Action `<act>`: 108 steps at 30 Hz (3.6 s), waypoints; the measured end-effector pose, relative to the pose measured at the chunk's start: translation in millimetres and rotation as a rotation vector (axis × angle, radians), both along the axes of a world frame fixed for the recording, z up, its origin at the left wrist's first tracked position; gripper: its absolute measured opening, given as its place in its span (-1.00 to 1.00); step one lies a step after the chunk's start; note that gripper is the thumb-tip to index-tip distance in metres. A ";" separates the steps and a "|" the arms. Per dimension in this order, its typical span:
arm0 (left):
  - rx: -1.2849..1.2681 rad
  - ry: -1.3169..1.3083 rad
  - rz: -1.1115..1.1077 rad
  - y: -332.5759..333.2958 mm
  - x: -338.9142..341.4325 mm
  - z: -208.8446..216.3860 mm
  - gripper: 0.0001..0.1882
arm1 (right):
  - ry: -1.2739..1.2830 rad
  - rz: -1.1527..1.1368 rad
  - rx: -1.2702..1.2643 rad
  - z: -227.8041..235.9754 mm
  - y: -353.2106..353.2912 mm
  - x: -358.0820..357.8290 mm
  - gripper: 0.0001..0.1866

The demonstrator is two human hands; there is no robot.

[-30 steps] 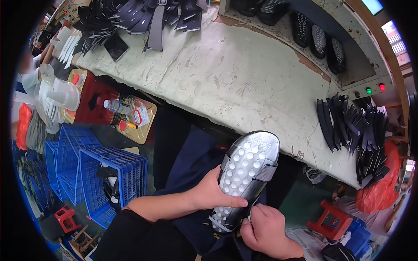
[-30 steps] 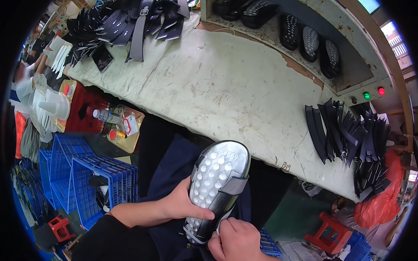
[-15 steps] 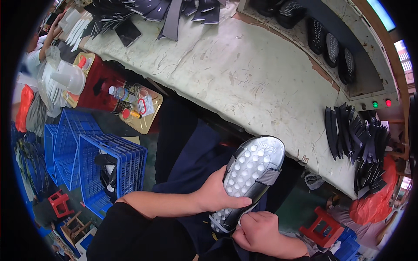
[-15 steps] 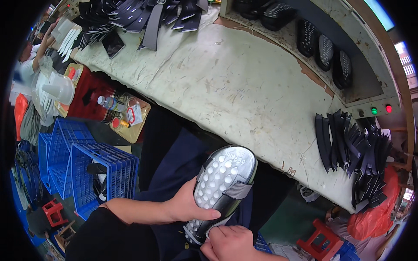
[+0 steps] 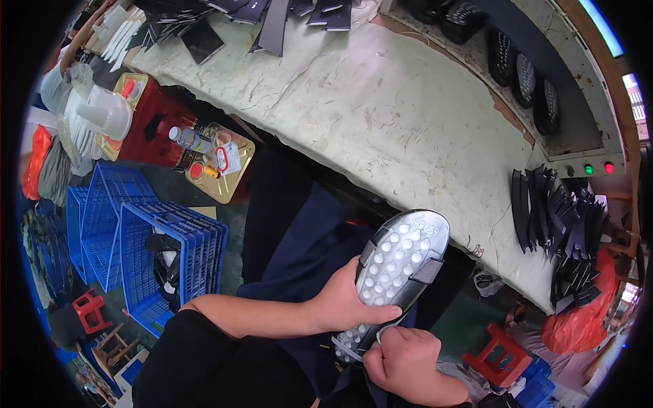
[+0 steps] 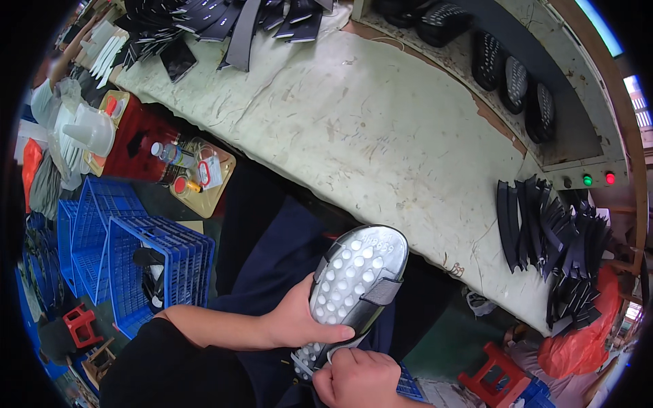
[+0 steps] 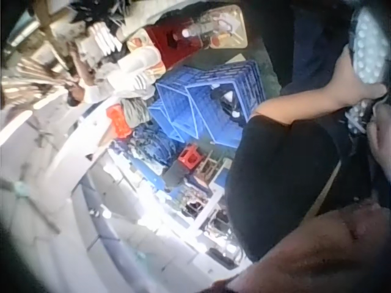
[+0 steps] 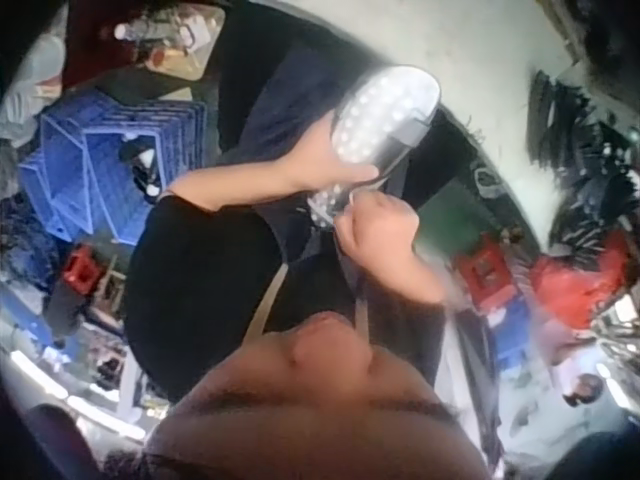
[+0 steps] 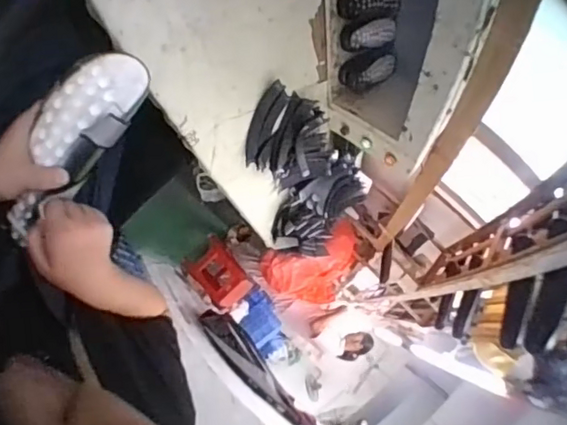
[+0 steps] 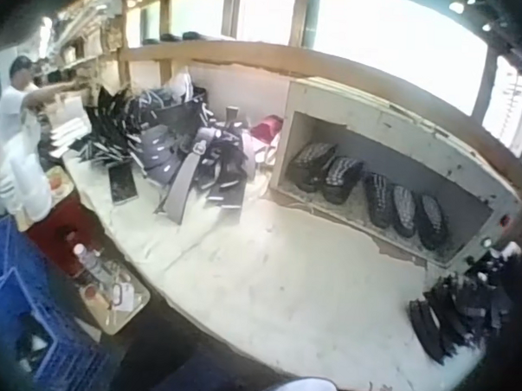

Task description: Assembling sandals by fitting soles, straps, and shoe lasts together.

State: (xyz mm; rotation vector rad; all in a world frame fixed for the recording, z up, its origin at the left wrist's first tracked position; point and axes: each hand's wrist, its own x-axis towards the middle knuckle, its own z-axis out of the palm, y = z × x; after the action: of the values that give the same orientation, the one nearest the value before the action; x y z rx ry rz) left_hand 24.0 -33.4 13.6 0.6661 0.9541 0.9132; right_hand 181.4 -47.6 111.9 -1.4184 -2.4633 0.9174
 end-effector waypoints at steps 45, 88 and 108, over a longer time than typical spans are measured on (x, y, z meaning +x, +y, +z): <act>-0.479 -0.470 0.116 1.7 -10.8 -0.9 -0.42 | -0.588 0.142 0.186 8.7 21.3 -44.6 -0.69; -0.328 -0.313 0.058 7.6 -47.7 9.8 -0.05 | 0.955 -0.458 -0.392 -54.3 -4.0 1.9 0.18; -0.415 -0.356 0.239 25.4 -30.9 12.2 -0.15 | 1.033 -0.397 -1.120 -89.2 -28.6 19.9 -0.17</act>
State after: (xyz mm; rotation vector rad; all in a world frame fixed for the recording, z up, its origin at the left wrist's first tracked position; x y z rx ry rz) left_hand -6.9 -8.0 25.7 0.0318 0.8737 0.9651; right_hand 201.3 -76.2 22.7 -1.0275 -0.8307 2.2746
